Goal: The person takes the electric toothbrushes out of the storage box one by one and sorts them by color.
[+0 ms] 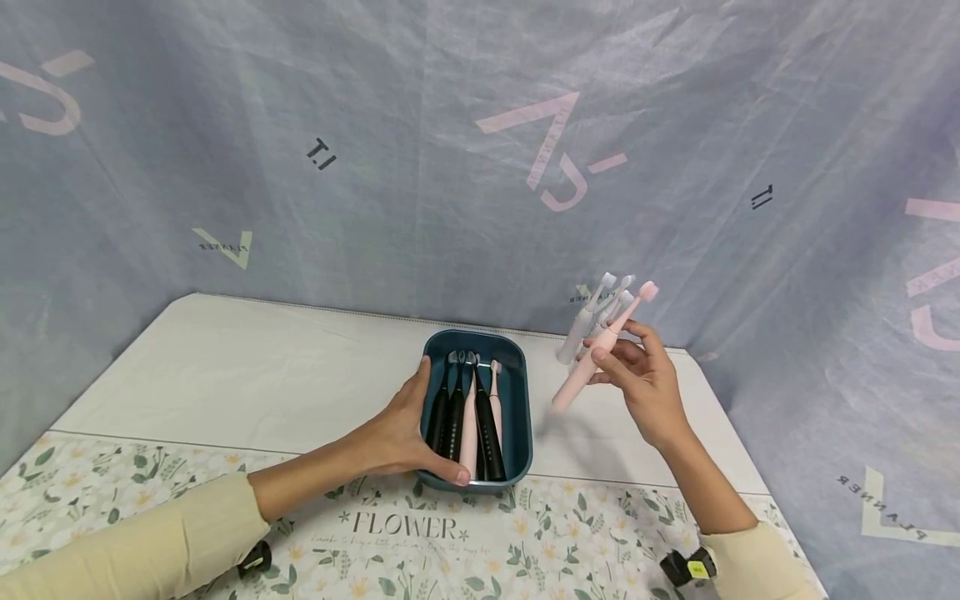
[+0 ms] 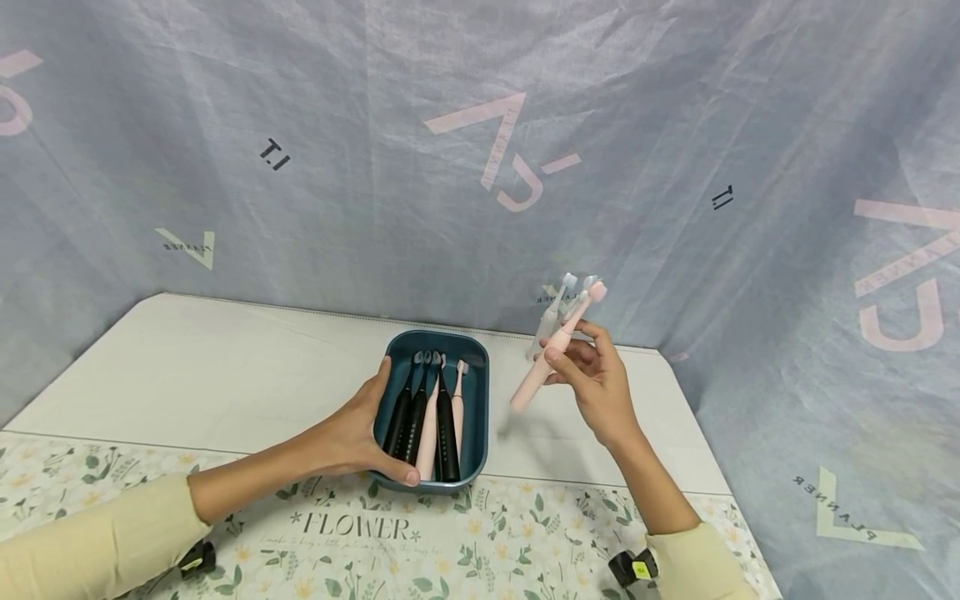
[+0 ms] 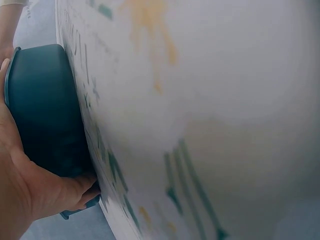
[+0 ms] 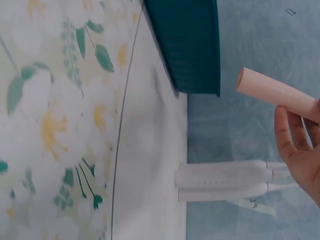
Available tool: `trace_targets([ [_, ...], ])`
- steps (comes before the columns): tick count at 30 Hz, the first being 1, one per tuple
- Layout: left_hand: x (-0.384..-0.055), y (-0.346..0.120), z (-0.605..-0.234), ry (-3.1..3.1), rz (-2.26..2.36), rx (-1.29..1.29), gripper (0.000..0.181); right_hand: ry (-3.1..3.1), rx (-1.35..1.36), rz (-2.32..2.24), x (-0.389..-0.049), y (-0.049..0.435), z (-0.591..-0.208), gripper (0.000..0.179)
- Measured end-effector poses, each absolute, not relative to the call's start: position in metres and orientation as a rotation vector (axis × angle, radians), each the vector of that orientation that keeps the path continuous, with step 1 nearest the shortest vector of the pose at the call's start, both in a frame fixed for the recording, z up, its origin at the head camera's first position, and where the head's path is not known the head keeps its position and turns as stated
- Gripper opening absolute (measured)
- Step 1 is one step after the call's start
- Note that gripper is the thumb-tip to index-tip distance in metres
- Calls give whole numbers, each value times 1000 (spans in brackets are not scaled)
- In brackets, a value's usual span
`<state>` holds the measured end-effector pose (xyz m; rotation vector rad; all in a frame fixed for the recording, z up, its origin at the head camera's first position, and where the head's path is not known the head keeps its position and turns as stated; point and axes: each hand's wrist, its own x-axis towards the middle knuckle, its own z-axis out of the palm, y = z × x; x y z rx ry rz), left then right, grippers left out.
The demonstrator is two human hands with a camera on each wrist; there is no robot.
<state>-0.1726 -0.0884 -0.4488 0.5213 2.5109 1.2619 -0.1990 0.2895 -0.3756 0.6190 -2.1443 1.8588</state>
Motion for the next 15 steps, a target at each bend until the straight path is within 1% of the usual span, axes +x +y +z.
trace_targets([
  [5, -172, -88, -449, 2516, 1257, 523, 179, -2152, 553, 1824, -203, 298, -373, 49],
  [12, -172, -88, -446, 2510, 1265, 517, 179, -2131, 504, 1837, -208, 307, -368, 57],
  [15, -172, -87, -447, 2511, 1260, 514, 179, -2118, 477, 1849, -210, 312, -368, 56],
])
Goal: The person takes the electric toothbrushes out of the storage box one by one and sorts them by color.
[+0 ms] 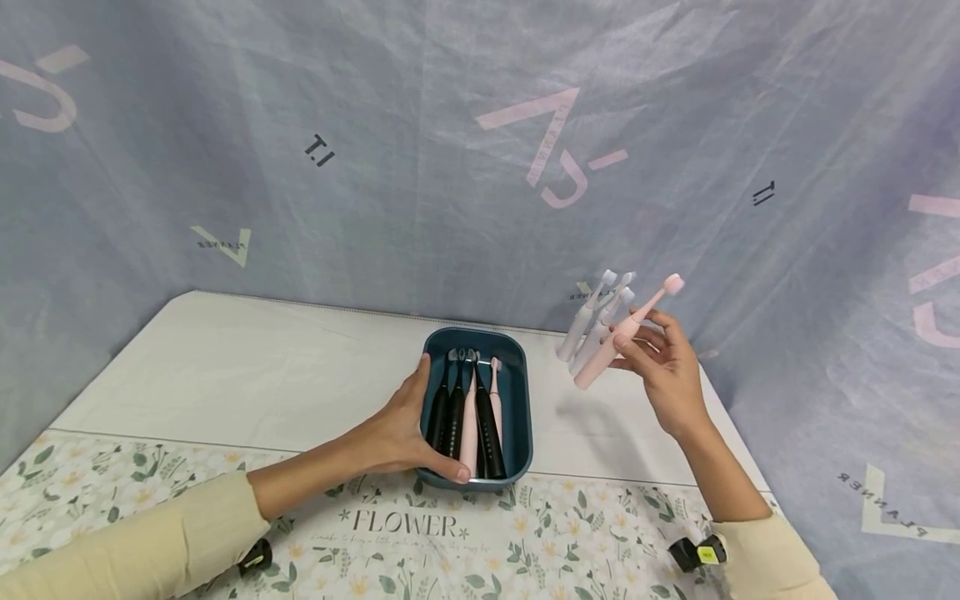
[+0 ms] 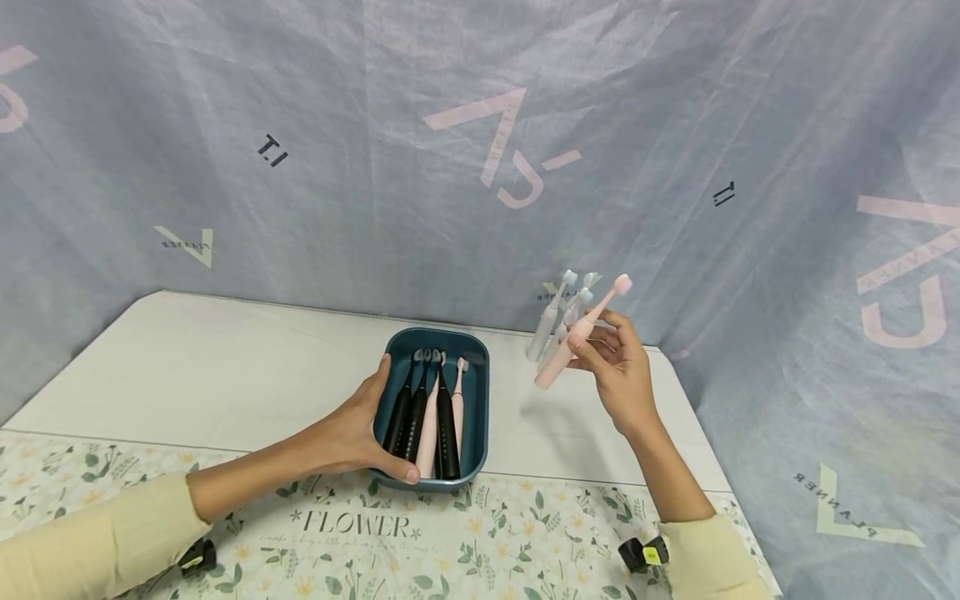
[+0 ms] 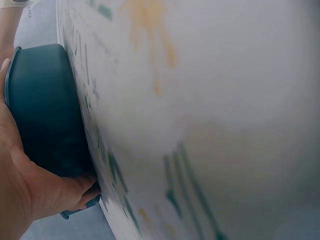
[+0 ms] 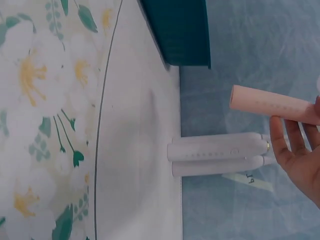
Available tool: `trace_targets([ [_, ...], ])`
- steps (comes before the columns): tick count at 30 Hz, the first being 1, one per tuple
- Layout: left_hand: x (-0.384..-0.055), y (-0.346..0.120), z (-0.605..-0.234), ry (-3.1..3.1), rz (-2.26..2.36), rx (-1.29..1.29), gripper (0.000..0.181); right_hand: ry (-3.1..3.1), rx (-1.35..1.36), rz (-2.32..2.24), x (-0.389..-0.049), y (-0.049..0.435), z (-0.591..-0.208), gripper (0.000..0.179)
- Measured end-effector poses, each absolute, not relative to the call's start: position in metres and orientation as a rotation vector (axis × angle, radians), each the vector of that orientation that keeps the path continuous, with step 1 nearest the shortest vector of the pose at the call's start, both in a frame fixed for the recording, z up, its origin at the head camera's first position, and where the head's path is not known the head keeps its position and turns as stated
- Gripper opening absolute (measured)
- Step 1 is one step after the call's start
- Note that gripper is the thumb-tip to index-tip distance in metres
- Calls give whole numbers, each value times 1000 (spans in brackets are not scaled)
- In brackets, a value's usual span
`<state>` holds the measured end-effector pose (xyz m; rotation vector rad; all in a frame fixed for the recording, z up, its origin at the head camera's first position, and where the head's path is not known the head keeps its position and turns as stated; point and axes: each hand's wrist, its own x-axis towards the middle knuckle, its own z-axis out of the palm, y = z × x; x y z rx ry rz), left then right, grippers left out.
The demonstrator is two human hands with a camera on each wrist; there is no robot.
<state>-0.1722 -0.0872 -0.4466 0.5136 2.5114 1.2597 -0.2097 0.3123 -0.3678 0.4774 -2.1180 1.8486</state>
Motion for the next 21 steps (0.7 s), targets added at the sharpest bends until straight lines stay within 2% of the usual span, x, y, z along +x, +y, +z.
trace_targets([
  [21, -173, -88, -448, 2513, 1259, 503, 180, -1995, 391, 1882, -233, 340, -374, 44],
])
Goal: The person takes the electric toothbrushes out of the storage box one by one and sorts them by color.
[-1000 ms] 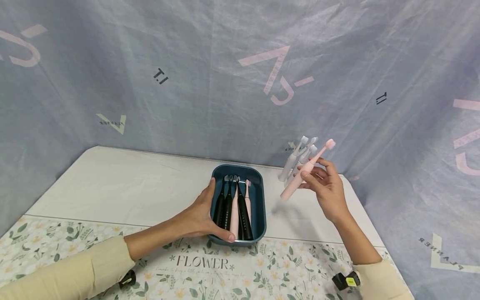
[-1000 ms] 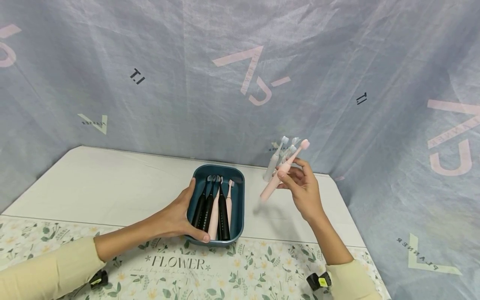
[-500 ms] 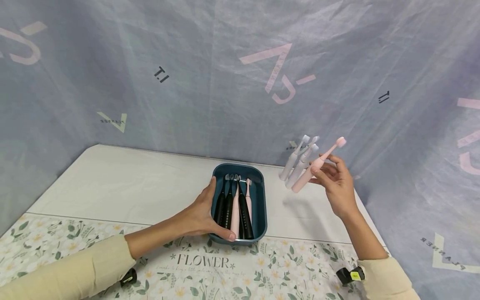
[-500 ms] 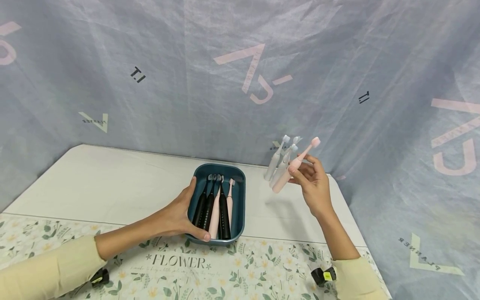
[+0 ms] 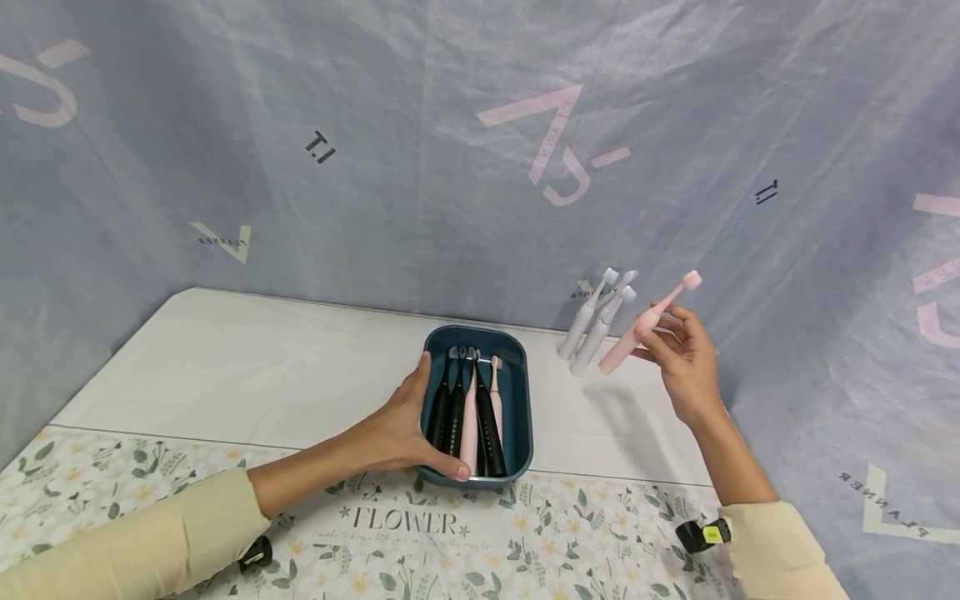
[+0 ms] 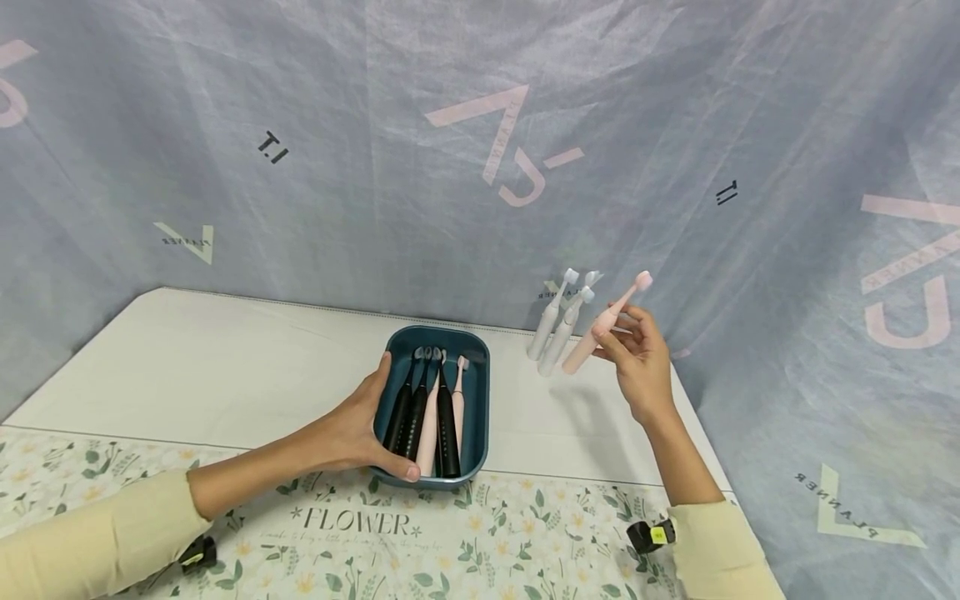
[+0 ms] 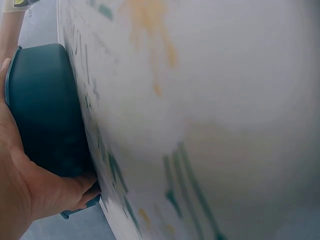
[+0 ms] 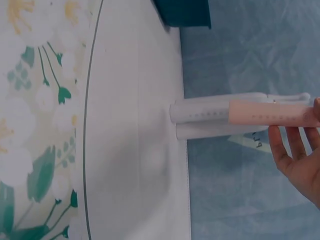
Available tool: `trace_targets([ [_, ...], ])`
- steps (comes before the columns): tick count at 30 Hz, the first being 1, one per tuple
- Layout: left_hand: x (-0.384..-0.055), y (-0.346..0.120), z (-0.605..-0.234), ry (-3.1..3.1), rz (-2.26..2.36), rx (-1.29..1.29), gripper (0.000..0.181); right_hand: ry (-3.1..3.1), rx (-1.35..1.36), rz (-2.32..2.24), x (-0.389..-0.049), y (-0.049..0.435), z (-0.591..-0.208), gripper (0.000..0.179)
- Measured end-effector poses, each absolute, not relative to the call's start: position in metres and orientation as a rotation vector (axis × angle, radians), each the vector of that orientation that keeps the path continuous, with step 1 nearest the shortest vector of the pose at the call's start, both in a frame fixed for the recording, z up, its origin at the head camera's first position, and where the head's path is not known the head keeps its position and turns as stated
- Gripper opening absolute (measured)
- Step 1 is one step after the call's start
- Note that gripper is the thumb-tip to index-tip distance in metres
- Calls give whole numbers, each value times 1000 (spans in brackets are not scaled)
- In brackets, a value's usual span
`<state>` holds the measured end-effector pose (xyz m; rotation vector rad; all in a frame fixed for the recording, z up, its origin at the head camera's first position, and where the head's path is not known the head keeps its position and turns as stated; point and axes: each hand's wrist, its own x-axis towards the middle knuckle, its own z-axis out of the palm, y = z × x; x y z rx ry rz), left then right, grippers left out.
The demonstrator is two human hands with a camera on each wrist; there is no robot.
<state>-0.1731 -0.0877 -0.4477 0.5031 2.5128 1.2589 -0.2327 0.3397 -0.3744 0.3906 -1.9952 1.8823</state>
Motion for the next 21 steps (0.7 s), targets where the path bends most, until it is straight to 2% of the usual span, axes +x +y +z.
trace_targets([
  [21, -171, -88, -447, 2503, 1266, 492, 179, -2081, 206, 1829, -252, 364, -384, 43],
])
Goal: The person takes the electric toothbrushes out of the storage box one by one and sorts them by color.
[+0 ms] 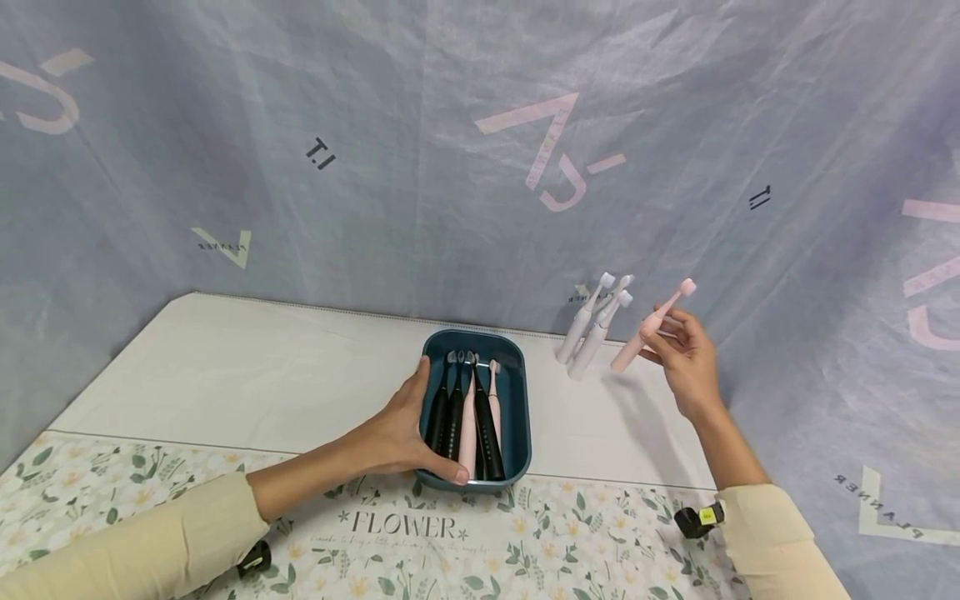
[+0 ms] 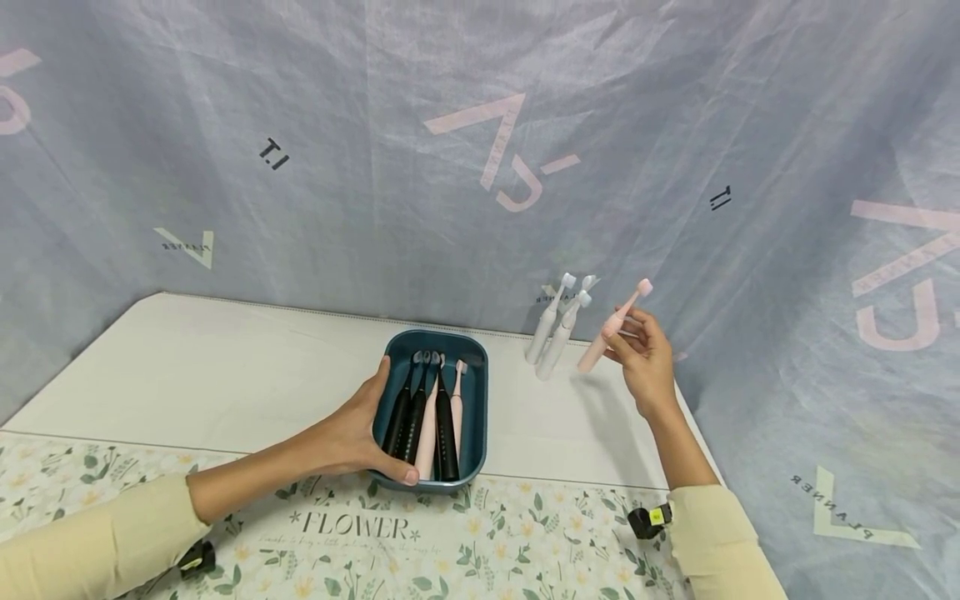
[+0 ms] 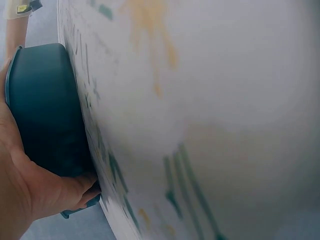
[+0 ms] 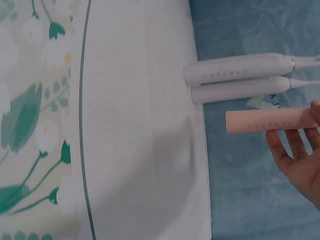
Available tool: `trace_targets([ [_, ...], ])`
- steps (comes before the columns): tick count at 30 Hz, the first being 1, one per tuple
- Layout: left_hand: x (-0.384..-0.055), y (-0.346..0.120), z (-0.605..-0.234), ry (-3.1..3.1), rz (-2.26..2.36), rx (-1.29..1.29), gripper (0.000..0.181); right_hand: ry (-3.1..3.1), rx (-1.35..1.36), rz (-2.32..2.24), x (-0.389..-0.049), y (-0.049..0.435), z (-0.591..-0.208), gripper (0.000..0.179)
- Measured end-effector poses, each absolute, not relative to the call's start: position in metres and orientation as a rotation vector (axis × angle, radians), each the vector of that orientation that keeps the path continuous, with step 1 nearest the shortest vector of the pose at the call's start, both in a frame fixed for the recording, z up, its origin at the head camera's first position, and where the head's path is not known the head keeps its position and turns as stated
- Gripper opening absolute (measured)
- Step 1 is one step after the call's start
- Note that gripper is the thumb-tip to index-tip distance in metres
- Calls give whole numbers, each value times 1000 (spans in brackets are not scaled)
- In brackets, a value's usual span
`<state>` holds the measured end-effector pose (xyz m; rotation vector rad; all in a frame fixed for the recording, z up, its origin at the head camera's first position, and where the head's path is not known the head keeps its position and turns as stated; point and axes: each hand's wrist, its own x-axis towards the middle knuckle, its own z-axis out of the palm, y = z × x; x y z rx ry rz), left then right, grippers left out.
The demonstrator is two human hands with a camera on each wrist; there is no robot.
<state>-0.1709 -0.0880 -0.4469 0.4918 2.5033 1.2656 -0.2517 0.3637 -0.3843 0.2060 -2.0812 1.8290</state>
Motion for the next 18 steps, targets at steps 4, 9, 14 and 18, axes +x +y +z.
trace_targets([
  [4, -171, -88, -448, 2507, 1262, 495, 179, -2118, 164, 1807, -256, 366, -389, 43],
  [9, -171, -88, -448, 2505, 1258, 496, 179, -2139, 126, 1800, -262, 368, -395, 41],
  [14, -171, -88, -446, 2505, 1252, 494, 179, -2177, 85, 1770, -267, 369, -399, 45],
  [18, -171, -88, -445, 2508, 1252, 496, 179, -2164, 61, 1792, -271, 370, -402, 47],
])
